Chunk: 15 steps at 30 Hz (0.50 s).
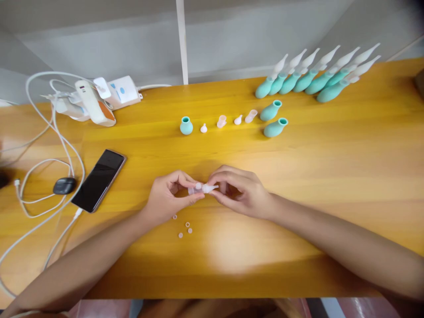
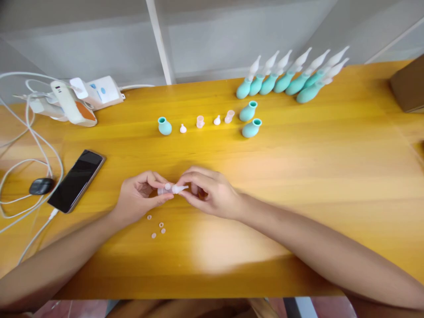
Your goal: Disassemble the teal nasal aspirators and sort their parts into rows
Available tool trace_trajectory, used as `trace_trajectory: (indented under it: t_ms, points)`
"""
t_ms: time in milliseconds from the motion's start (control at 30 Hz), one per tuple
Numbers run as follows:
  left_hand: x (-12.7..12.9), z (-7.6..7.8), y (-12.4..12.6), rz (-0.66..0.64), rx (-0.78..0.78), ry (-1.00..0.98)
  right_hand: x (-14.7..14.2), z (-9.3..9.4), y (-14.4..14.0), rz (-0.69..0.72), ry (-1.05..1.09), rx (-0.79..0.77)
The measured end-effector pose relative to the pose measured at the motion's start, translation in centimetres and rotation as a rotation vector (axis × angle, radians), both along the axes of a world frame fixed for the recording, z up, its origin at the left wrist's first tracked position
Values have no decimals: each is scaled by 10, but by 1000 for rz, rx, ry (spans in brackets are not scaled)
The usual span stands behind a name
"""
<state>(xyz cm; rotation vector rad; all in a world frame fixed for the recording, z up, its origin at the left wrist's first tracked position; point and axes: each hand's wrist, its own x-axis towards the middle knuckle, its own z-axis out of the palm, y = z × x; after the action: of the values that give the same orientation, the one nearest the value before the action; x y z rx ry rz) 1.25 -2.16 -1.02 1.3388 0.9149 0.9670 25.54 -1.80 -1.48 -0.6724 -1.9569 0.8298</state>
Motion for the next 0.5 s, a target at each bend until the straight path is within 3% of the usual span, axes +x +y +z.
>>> trace_trajectory:
  t_ms: [167,333,500]
  points:
    - [0,-4,5,-24,66,-64,2,-3,2,10,-11,2]
    - [0,-3,7,25,52,-101,8,-3,9,30,16,-183]
    - [-2,-4,1,-78,90,-19,8,6,12,121,-93,-54]
